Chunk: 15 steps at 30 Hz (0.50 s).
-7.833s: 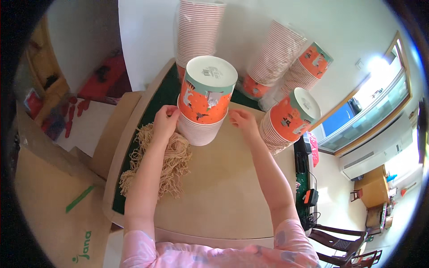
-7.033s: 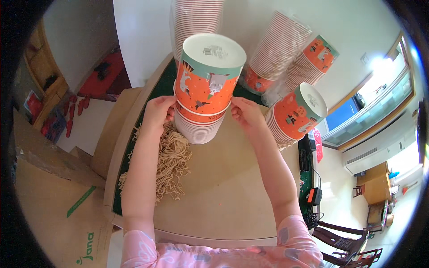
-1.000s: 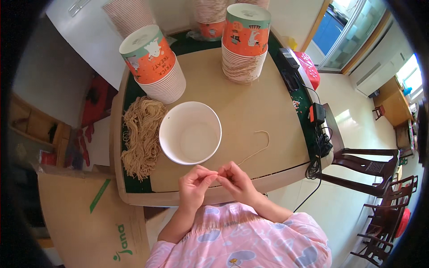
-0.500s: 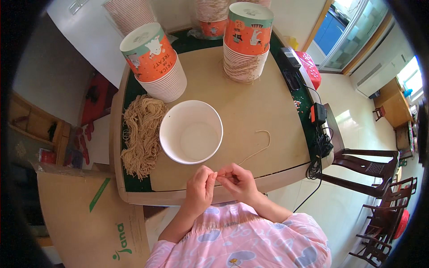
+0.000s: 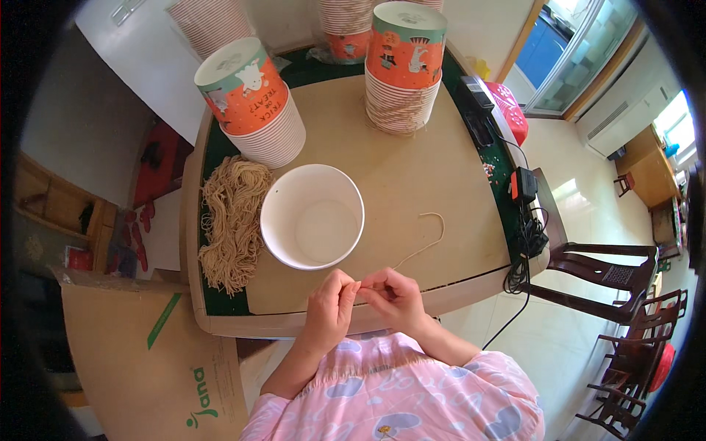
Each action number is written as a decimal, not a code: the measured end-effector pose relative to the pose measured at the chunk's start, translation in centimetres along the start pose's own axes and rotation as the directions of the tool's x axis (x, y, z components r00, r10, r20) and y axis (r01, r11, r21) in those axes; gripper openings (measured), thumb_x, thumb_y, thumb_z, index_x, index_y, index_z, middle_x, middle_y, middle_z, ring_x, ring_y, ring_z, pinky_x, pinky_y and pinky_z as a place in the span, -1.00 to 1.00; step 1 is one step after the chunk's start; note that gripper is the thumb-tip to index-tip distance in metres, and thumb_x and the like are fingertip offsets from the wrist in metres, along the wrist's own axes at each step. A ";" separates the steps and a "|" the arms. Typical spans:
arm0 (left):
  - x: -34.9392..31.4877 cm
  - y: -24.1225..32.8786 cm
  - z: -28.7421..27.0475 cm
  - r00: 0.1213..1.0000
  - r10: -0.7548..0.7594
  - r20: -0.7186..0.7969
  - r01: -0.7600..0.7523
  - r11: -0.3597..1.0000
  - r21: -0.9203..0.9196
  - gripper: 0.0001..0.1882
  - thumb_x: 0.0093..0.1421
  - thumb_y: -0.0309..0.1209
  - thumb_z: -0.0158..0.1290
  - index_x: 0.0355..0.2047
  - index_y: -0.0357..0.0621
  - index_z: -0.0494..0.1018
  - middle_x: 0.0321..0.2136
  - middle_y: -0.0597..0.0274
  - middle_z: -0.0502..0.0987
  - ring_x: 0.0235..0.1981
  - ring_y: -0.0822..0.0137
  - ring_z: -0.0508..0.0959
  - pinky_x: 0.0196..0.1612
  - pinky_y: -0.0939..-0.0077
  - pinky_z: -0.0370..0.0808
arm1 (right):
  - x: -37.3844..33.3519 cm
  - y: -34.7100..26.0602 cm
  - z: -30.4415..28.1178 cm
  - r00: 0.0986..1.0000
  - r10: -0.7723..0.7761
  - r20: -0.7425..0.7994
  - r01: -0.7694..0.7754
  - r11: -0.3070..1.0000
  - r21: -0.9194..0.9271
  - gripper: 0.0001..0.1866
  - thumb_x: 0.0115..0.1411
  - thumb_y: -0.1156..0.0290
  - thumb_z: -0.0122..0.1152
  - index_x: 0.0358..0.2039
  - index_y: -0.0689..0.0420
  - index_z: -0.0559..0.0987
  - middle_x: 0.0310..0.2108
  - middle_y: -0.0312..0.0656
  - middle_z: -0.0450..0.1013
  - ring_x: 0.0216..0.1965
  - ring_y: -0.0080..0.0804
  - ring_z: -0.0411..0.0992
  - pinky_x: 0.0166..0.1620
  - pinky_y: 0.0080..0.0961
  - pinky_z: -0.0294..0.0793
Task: The person is manipulating and tying a piece of string, possibly as a handle or attachment for the paper cups on the table.
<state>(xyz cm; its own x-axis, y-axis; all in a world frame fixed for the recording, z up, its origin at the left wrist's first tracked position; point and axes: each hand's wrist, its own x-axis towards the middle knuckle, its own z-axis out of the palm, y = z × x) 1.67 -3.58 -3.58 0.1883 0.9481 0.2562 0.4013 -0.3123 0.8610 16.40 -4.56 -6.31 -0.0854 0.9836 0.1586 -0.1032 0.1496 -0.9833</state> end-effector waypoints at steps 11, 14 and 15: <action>-0.3 -0.5 -0.3 0.989 -0.142 0.037 0.147 0.972 -0.183 -0.93 0.21 -0.51 0.06 -0.40 -0.25 0.43 -0.54 0.20 0.49 -0.55 0.43 0.48 -0.48 0.56 0.40 | -0.1 0.2 -0.3 1.000 0.016 -0.013 -0.016 1.000 0.026 -0.92 0.16 0.63 0.19 -0.35 0.22 0.47 -0.55 -0.46 0.34 -0.58 -0.84 0.14 -0.54 -0.80 0.09; -0.1 0.1 -0.6 0.993 -0.120 0.021 0.121 0.985 -0.120 -0.96 0.18 -0.53 0.08 -0.38 -0.24 0.45 -0.53 0.19 0.49 -0.55 0.40 0.49 -0.48 0.55 0.41 | 0.1 -0.2 -0.3 1.000 0.025 -0.014 -0.024 0.998 0.057 -0.92 0.17 0.61 0.20 -0.34 0.22 0.48 -0.55 -0.46 0.34 -0.58 -0.84 0.14 -0.54 -0.80 0.09; 0.0 0.4 -0.7 0.996 -0.083 0.013 0.084 0.995 -0.053 -0.96 0.17 -0.55 0.09 -0.38 -0.24 0.46 -0.53 0.19 0.49 -0.55 0.37 0.50 -0.48 0.54 0.41 | 0.1 -0.1 -0.4 1.000 0.025 -0.016 -0.024 0.998 0.057 -0.92 0.17 0.61 0.20 -0.34 0.22 0.48 -0.55 -0.46 0.34 -0.58 -0.84 0.14 -0.54 -0.80 0.09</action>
<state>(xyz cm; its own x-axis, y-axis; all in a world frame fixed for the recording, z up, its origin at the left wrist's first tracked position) 1.22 -3.64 -2.96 0.1663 0.9699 0.1778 0.3673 -0.2282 0.9017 16.77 -4.42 -6.25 -0.0721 0.9886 0.1324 -0.1577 0.1198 -0.9802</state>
